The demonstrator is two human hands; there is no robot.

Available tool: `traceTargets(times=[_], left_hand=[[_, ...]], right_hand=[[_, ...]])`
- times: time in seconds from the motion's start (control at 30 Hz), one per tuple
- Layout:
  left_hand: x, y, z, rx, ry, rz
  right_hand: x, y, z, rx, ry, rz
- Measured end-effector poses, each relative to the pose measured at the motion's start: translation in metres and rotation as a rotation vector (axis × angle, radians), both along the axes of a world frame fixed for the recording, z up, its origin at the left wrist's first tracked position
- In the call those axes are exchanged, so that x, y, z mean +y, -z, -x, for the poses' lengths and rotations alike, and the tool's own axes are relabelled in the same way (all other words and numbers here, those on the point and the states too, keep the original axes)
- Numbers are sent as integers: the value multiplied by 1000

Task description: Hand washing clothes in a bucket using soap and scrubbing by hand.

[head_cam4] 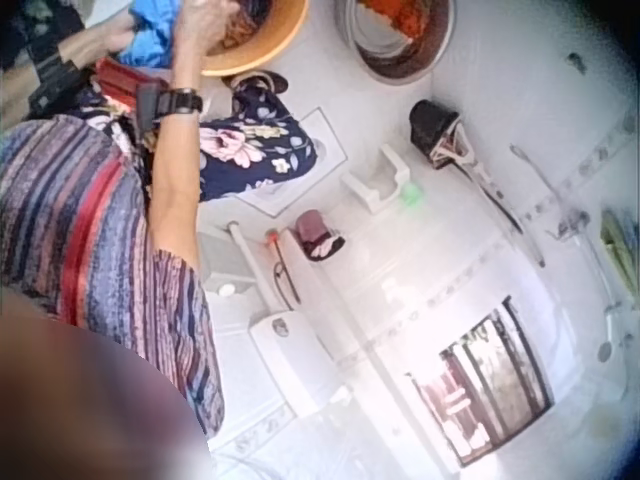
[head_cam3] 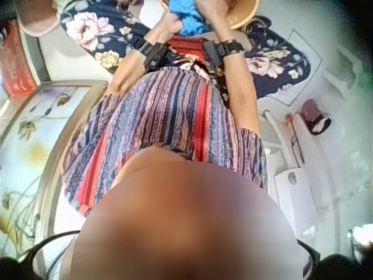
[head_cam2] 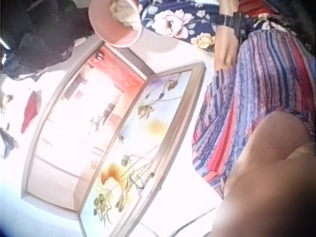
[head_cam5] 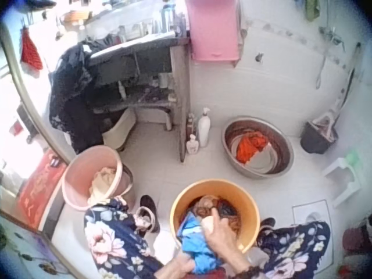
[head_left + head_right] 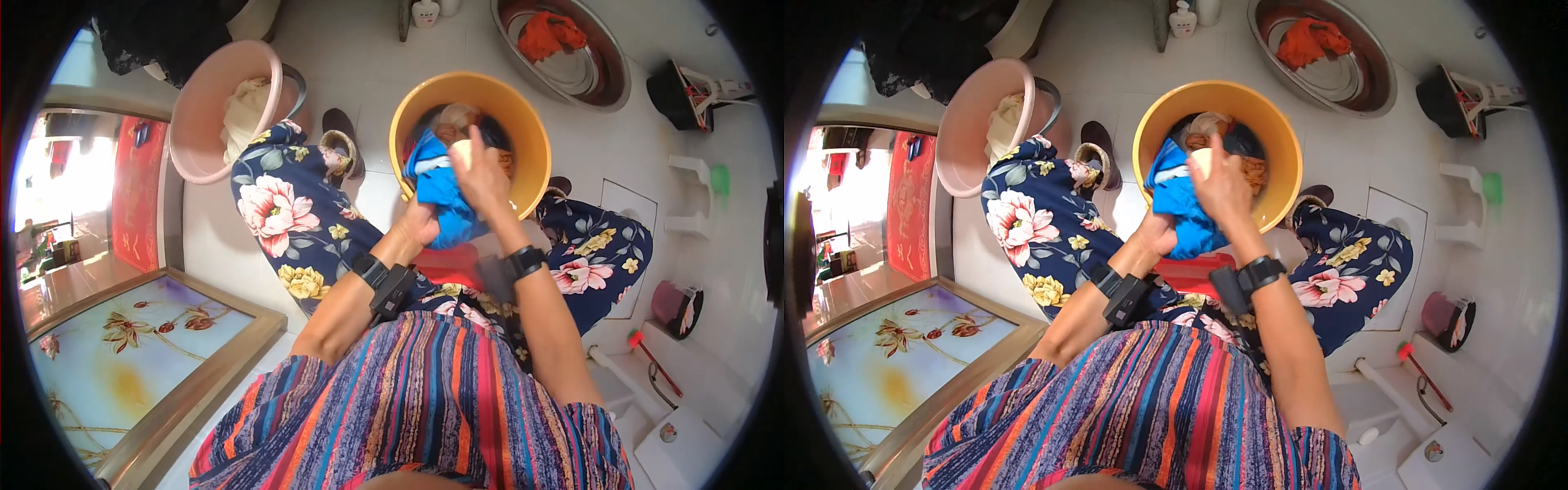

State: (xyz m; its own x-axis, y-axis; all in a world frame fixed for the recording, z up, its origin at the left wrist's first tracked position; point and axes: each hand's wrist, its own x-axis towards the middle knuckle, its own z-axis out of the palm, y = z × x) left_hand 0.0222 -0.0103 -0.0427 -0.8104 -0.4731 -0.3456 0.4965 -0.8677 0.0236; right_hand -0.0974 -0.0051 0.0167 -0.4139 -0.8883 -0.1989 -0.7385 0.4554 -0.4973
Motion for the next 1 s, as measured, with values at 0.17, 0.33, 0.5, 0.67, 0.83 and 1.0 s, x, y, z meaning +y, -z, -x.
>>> traceTargets(times=[0.17, 0.33, 0.5, 0.67, 0.83, 1.0], left_hand=[[5, 10, -7, 165, 136, -8], [-5, -6, 0, 211, 106, 47], [-3, -14, 4, -120, -47, 13], [-4, 35, 0, 175, 151, 14], [0, 12, -2, 120, 207, 138], [8, -5, -1, -487, 111, 180]], right_hand=[[-4, 30, 79, -875, 305, -117], [12, -18, 15, -1, -165, 150], [32, -23, -25, 278, -481, 443], [1, 16, 23, -243, -101, -34], [9, 18, 56, -394, 30, 223], [18, -39, -9, -15, -380, 139]])
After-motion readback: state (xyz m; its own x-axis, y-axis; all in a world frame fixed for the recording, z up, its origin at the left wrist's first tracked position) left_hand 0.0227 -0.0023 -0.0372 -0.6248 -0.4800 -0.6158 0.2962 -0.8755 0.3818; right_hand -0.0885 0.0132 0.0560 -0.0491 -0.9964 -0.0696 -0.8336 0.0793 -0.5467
